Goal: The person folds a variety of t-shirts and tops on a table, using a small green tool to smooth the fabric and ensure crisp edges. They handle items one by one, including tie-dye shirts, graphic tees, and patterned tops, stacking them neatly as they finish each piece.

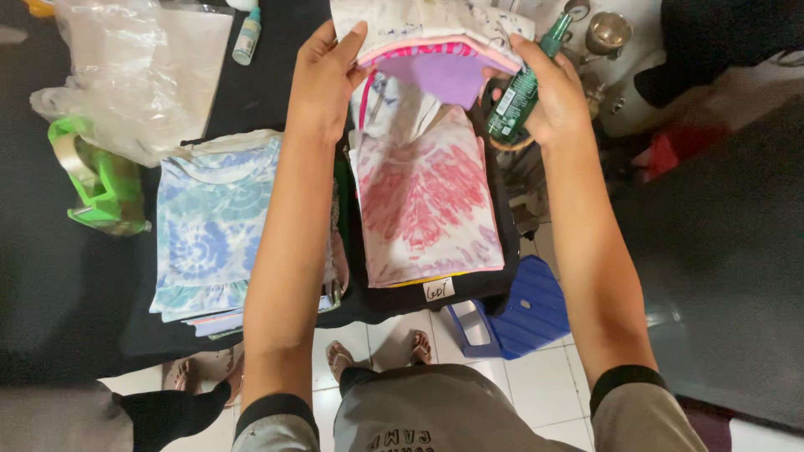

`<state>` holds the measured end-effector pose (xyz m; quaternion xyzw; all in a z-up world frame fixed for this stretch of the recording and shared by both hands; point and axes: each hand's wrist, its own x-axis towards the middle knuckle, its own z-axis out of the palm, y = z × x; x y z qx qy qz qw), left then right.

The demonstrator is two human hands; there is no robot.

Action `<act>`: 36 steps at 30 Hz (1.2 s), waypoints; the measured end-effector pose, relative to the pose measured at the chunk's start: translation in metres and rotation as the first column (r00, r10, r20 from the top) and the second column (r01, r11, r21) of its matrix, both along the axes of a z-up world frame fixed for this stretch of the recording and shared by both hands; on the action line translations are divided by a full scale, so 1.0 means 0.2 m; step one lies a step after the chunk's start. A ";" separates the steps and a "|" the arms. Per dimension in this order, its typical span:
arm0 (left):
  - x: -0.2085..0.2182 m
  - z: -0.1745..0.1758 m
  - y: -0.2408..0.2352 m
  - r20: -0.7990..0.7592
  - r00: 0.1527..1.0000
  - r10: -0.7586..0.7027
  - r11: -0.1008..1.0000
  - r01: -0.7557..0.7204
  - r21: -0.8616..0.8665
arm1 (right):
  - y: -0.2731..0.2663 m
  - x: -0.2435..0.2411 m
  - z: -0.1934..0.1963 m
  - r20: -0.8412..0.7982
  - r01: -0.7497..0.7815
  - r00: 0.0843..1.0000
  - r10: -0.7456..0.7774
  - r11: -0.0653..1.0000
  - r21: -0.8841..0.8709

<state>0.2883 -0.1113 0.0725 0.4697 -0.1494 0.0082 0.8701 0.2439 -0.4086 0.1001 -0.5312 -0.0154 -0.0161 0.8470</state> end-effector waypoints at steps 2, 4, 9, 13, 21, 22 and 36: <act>0.02 0.04 -0.01 0.017 1.000 0.008 1.000 -0.008 0.006 | -0.03 0.03 0.02 0.065 -0.020 0.998 0.019 1.000 0.018; -0.03 0.04 -0.02 0.058 0.998 0.015 1.000 -0.016 0.022 | -0.09 0.03 0.00 0.117 -0.053 0.992 0.049 0.998 0.030; -0.48 -0.29 -0.04 -0.147 0.975 0.164 0.965 -0.128 0.230 | -0.23 -0.24 -0.40 -0.101 0.021 0.994 -0.030 0.996 -0.091; -1.00 -0.68 -0.04 -0.438 0.880 0.182 0.925 -0.002 0.380 | -0.22 -0.70 -0.90 -0.483 -0.089 0.876 -0.006 0.981 -0.173; -1.09 -0.88 -0.04 -0.498 0.855 0.148 0.938 0.038 0.345 | -0.23 -0.77 -1.05 -0.432 -0.147 0.902 -0.016 0.928 -0.341; -1.06 -0.88 -0.05 -0.487 0.857 0.166 0.934 0.021 0.355 | -0.22 -0.76 -1.03 -0.365 -0.155 0.931 -0.001 0.904 -0.399; -1.10 -0.94 -0.15 -0.115 0.896 0.430 0.728 -0.268 0.632 | -0.13 -0.87 -0.98 -0.186 -0.034 0.978 -0.095 0.807 -0.590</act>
